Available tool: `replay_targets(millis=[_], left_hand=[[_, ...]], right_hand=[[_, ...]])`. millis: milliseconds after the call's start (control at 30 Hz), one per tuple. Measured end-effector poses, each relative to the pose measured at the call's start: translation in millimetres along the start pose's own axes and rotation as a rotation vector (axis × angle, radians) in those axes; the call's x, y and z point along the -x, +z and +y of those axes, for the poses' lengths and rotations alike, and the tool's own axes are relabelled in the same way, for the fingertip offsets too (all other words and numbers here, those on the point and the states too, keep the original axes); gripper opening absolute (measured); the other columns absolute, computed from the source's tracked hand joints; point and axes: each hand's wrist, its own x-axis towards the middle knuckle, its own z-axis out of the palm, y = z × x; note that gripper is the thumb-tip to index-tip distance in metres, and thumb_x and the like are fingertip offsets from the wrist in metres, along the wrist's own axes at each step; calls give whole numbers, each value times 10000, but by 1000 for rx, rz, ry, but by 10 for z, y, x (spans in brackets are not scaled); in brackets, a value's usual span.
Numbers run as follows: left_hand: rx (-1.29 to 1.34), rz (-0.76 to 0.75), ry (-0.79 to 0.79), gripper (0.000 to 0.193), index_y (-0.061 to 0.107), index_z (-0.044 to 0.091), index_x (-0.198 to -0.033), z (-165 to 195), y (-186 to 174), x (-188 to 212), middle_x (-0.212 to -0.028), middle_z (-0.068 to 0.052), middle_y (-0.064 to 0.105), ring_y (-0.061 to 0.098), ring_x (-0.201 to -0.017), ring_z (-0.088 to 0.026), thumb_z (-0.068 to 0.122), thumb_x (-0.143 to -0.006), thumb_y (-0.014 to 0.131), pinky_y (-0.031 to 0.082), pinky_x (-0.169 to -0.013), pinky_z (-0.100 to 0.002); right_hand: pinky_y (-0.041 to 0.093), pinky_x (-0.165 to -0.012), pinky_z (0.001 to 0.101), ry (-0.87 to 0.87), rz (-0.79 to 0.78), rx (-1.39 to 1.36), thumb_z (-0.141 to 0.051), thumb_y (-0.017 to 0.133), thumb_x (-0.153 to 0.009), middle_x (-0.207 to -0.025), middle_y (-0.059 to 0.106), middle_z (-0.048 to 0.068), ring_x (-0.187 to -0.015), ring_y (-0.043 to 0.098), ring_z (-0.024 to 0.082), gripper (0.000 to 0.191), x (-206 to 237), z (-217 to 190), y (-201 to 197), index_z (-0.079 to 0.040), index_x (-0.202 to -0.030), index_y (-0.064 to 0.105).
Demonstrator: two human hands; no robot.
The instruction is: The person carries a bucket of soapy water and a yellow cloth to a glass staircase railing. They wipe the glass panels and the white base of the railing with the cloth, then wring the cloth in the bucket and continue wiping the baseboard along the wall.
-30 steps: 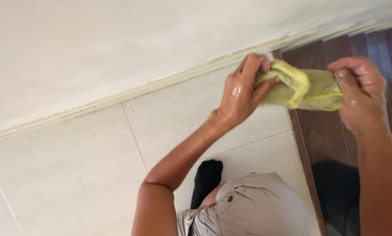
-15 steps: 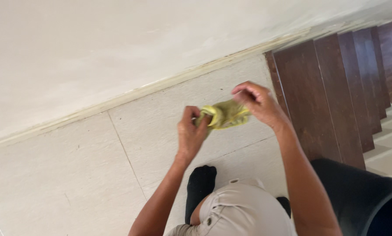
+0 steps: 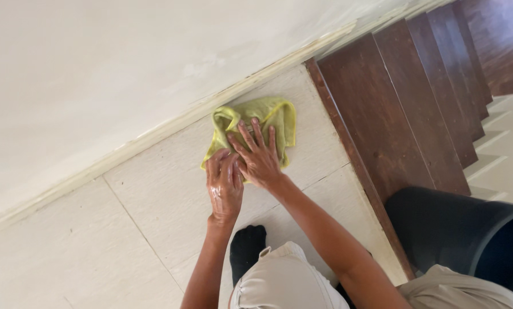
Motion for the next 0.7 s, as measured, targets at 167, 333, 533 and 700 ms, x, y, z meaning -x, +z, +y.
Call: replay_targets(millis=[167, 333, 533, 700], left_hand=[[13, 6, -48, 213, 680, -14, -1085, -203, -62, -25, -1240, -197, 597, 640, -1110, -316, -119, -902, 653, 601, -844, -360], [-114, 75, -49, 168, 695, -17, -1076, -598, -313, 9, -1207, -154, 613, 647, -1100, -236, -140, -966, 664, 618, -834, -308], [12, 167, -202, 103, 686, -30, -1034, -521, -129, 22, -1173, -140, 640, 661, -995, -229, -102, -982, 634, 585, -702, -302], [95, 107, -209, 158, 682, -15, -1126, -429, 83, -109, -1200, -166, 592, 665, -947, -180, -77, -994, 622, 606, -676, -262]], right_hand=[[-35, -1181, 715, 267, -322, 48, -710, 254, -991, -1702, 146, 48, -1549, -33, 298, 707, -385, 883, -246, -330, -1579, 351], [29, -1228, 725, 419, -175, 95, -496, 358, -1057, -1639, 323, 102, -1594, 60, 366, 561, -506, 1052, -186, -202, -1512, 504], [278, -1180, 585, 0, 100, -110, -416, 502, -1008, -1535, 424, 278, -1387, 441, 433, 586, -426, -703, -26, 12, -1388, 624], [579, -866, 273, 175, -296, -705, 1, 539, -989, -1379, 625, 59, -1273, 588, 272, 235, -574, -362, -102, -125, -1124, 683]])
